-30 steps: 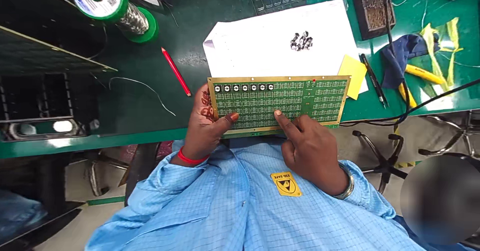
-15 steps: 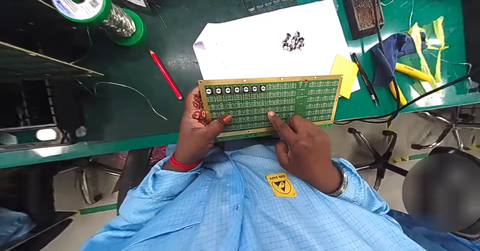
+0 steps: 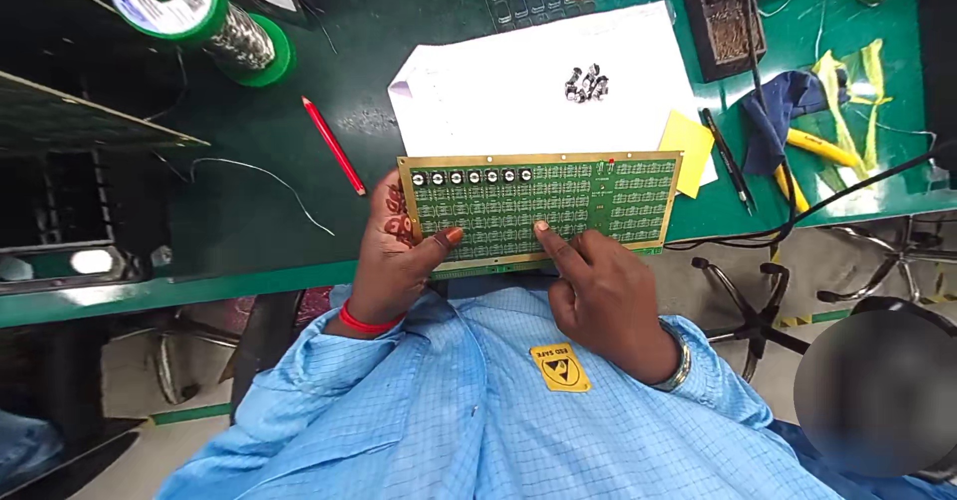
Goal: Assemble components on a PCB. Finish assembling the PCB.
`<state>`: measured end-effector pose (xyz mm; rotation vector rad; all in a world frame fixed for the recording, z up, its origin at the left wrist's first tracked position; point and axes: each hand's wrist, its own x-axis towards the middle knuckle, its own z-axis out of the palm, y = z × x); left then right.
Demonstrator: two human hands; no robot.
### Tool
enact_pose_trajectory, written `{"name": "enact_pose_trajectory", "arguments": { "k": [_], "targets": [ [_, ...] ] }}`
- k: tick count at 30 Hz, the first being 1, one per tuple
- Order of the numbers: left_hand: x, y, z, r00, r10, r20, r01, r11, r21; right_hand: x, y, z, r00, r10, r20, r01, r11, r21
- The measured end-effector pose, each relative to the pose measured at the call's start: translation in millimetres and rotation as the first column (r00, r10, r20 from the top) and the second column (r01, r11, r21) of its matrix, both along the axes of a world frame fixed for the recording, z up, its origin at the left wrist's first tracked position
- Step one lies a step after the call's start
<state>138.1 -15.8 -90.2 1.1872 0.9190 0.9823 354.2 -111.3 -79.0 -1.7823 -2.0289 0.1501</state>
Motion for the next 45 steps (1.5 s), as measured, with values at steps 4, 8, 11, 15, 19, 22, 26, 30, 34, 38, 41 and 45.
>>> {"name": "enact_pose_trajectory", "arguments": {
  "k": [4, 8, 11, 15, 19, 22, 26, 30, 34, 38, 41, 45],
  "targets": [
    [0, 0, -1, 1.0, 0.0, -0.003, 0.0, 1.0, -0.002, -1, 0, 0, 1.0, -0.007, -0.004, 0.007, 1.0, 0.0],
    [-2, 0, 1, 1.0, -0.01, 0.006, 0.011, 1.0, -0.029, -1, 0, -1, 1.0, 0.005, -0.005, -0.005, 1.0, -0.001],
    [1, 0, 1, 1.0, -0.02, 0.018, 0.021, 0.999, -0.046, 1, -1, -1, 1.0, -0.003, -0.001, 0.003, 1.0, -0.008],
    [-4, 1, 2, 0.997, -0.06, 0.039, 0.061, 0.997, -0.036, 2, -2, -2, 1.0, 0.016, -0.012, -0.016, 1.0, -0.014],
    [-13, 3, -3, 0.985, -0.14, 0.1, 0.14, 0.99, 0.009, 4, -3, -3, 1.0, 0.019, 0.008, -0.019, 1.0, -0.022],
    [-20, 7, -10, 0.956, -0.215, 0.2, 0.21, 0.977, 0.043, 5, -3, -3, 1.0, 0.022, 0.018, -0.022, 1.0, -0.014],
    [-24, 10, -15, 0.928, -0.255, 0.271, 0.254, 0.966, 0.041, 4, -3, -3, 0.999, 0.011, 0.032, -0.011, 1.0, -0.008],
    [-23, 10, -15, 0.935, -0.246, 0.257, 0.248, 0.968, 0.025, 5, -3, -4, 1.0, 0.009, 0.023, -0.009, 1.0, 0.005],
    [-23, 10, -13, 0.944, -0.229, 0.235, 0.232, 0.973, 0.016, 5, -3, -3, 1.0, 0.007, 0.024, -0.007, 1.0, 0.001],
    [-22, 10, -13, 0.946, -0.23, 0.228, 0.231, 0.973, 0.021, 5, -3, -3, 1.0, 0.008, 0.026, -0.008, 1.0, 0.001],
    [-22, 10, -13, 0.944, -0.225, 0.239, 0.229, 0.973, 0.012, 5, -3, -3, 1.0, 0.008, 0.027, -0.008, 1.0, 0.006],
    [-20, 9, -10, 0.956, -0.208, 0.206, 0.211, 0.977, 0.008, 5, -3, -4, 1.0, 0.014, 0.02, -0.014, 1.0, 0.003]
  ]
}}
